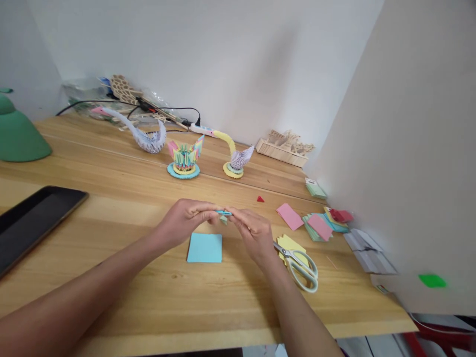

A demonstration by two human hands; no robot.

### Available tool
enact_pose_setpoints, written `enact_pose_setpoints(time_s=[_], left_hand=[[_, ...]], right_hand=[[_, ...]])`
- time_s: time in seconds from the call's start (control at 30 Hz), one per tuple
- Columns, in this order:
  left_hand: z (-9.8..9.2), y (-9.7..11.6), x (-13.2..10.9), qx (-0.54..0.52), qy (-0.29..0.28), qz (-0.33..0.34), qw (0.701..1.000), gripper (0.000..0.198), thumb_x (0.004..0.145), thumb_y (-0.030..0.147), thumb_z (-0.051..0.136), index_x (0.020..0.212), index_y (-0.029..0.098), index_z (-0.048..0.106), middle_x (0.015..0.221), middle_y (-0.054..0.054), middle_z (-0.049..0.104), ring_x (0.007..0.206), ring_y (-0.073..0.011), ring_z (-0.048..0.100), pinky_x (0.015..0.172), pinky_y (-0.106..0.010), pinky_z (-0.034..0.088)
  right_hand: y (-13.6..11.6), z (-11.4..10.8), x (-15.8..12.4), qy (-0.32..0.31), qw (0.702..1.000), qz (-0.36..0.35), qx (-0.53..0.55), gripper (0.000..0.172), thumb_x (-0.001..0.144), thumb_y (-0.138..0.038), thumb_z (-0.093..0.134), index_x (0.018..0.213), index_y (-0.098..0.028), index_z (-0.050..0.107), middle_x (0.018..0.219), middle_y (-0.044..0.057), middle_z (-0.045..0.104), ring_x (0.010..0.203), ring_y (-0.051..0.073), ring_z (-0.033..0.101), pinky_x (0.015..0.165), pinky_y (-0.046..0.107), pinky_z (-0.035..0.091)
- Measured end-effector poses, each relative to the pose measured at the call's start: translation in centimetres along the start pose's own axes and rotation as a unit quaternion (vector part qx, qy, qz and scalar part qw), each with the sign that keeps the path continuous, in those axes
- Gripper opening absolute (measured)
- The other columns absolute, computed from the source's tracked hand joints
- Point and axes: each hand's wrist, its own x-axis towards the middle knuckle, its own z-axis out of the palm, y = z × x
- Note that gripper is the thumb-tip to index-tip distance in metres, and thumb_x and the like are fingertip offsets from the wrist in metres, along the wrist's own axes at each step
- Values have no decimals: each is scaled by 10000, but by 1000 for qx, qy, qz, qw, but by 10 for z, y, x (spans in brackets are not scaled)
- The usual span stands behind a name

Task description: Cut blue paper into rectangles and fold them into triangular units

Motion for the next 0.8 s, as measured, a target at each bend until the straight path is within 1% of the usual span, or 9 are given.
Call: enact_pose_setpoints(time_s=[0.13, 0.23, 0.33, 0.47, 0.53, 0.63, 0.73, 0.8], left_hand=[[2, -1, 0, -24, -9, 19, 1000, 247, 871, 251, 460, 902, 191, 698, 774, 5, 726, 769, -146, 663, 712, -231, 507], [4, -4, 0, -33, -12, 22, 999, 249, 874, 259, 466, 955, 196, 692, 802, 4, 729, 776, -145, 664, 721, -232, 510], [6, -6, 0, -39, -15, 19, 999, 255, 876, 270, 465, 973, 207, 691, 817, 7, 730, 797, -149, 663, 741, -238, 507], [8, -4, 0, -48, -18, 4, 999, 251, 869, 283, 468, 918, 207, 702, 806, 5, 730, 809, -157, 661, 761, -242, 501], [9, -4, 1, -47, -21, -9, 999, 248, 863, 292, 471, 874, 207, 703, 794, 6, 729, 803, -163, 660, 761, -247, 496], [9, -3, 2, -51, -30, -26, 998, 245, 858, 298, 471, 824, 202, 694, 797, 3, 724, 801, -166, 654, 760, -252, 487], [7, -2, 3, -62, -30, -45, 997, 257, 860, 305, 460, 769, 190, 671, 797, -4, 714, 792, -162, 643, 758, -253, 478], [6, 0, 4, -79, -18, -60, 995, 236, 855, 303, 461, 785, 185, 653, 777, -5, 709, 758, -156, 638, 743, -256, 481]], right_hand=[[1, 1, -2, 7, 999, -19, -35, 335, 887, -164, 478, 1164, -302, 605, 892, 23, 717, 758, 161, 657, 693, 278, 501], [1, 1, -2, 9, 998, -34, -47, 359, 887, -135, 468, 1195, -282, 582, 916, 30, 720, 778, 155, 665, 699, 265, 503], [1, 3, -2, 14, 997, -50, -55, 339, 894, -141, 463, 1194, -243, 583, 931, 49, 720, 789, 150, 669, 699, 257, 509], [3, 7, -3, 17, 994, -67, -82, 326, 908, -154, 437, 1193, -217, 582, 927, 64, 722, 783, 152, 671, 696, 265, 513], [5, 9, -4, 10, 994, -60, -91, 328, 907, -155, 428, 1185, -222, 589, 937, 65, 721, 793, 160, 672, 709, 279, 513], [6, 8, -4, -13, 998, -10, -66, 313, 903, -197, 443, 1166, -243, 606, 970, 62, 716, 820, 172, 672, 739, 291, 511], [4, 3, -2, -30, 995, 91, 17, 310, 882, -286, 500, 1176, -274, 598, 1040, 45, 697, 914, 183, 658, 797, 295, 504], [2, 0, 0, -24, 982, 165, 87, 318, 875, -335, 505, 1169, -265, 603, 1002, 40, 709, 906, 187, 663, 811, 308, 506]])
